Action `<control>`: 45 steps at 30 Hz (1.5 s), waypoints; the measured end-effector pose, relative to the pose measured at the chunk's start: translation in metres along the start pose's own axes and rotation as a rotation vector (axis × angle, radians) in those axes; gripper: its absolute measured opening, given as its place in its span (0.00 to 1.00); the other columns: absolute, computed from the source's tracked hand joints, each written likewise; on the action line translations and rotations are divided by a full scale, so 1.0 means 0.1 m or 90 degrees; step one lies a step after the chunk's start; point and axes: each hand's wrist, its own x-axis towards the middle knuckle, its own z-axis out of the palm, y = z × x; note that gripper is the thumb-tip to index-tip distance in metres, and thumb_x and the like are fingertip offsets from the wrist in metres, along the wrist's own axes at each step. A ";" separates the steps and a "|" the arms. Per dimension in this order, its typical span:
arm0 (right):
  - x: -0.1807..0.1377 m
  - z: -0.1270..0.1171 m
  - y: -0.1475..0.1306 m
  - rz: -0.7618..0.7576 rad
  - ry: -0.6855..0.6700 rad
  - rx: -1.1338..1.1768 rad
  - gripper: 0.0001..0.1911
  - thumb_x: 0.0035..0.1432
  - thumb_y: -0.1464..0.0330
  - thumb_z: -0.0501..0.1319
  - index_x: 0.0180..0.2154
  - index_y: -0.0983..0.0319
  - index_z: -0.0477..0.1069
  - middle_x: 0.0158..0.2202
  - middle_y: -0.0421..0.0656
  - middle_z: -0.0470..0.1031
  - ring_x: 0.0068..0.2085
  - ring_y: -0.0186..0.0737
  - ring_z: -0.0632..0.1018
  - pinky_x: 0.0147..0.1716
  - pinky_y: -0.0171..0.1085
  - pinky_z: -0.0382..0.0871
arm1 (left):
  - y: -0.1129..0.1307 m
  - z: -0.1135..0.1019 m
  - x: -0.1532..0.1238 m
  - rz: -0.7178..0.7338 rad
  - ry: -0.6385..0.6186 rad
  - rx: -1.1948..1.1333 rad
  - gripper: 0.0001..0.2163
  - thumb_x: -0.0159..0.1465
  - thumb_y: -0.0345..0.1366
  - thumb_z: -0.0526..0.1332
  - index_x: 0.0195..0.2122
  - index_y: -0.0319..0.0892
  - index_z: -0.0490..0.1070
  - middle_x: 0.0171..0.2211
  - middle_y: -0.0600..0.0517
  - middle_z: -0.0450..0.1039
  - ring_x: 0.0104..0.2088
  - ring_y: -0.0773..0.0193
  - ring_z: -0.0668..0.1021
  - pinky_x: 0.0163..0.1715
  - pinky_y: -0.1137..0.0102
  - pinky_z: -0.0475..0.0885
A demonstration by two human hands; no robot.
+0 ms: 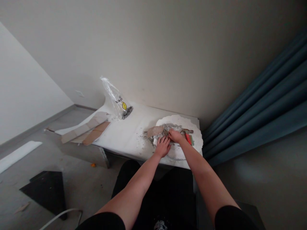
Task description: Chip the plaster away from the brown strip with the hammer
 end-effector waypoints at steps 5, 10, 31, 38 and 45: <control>0.03 -0.17 0.06 0.038 0.079 0.035 0.11 0.66 0.71 0.56 0.45 0.66 0.75 0.48 0.54 0.79 0.44 0.44 0.78 0.45 0.36 0.67 | 0.01 -0.01 0.01 -0.003 -0.006 0.002 0.25 0.73 0.42 0.47 0.69 0.43 0.61 0.70 0.47 0.59 0.70 0.51 0.61 0.71 0.48 0.51; 0.02 -0.46 0.28 0.086 0.170 0.080 0.15 0.66 0.71 0.52 0.47 0.68 0.74 0.48 0.54 0.78 0.46 0.42 0.75 0.46 0.36 0.65 | 0.02 -0.03 0.01 -0.001 -0.003 0.001 0.24 0.73 0.41 0.49 0.68 0.43 0.63 0.70 0.47 0.59 0.69 0.51 0.62 0.70 0.48 0.52; -1.27 -0.11 0.09 0.173 0.286 0.164 0.12 0.65 0.69 0.56 0.48 0.64 0.72 0.49 0.50 0.74 0.46 0.41 0.76 0.48 0.36 0.69 | 0.02 -0.02 0.02 0.000 0.009 -0.015 0.24 0.73 0.42 0.49 0.67 0.43 0.65 0.70 0.46 0.60 0.69 0.50 0.63 0.70 0.48 0.51; -2.71 0.90 -0.53 0.076 0.461 0.367 0.07 0.66 0.68 0.55 0.43 0.61 0.71 0.38 0.44 0.70 0.34 0.37 0.74 0.33 0.35 0.71 | -0.08 -0.20 0.07 0.034 -0.076 -0.025 0.29 0.72 0.48 0.52 0.70 0.40 0.59 0.71 0.44 0.56 0.70 0.48 0.61 0.70 0.50 0.51; -3.28 1.68 -1.03 0.197 0.506 0.396 0.14 0.63 0.71 0.55 0.50 0.62 0.68 0.46 0.48 0.69 0.35 0.37 0.75 0.34 0.38 0.76 | -0.23 -0.19 -0.08 0.064 -0.015 -0.027 0.33 0.71 0.49 0.52 0.73 0.35 0.51 0.74 0.41 0.49 0.73 0.47 0.53 0.71 0.52 0.49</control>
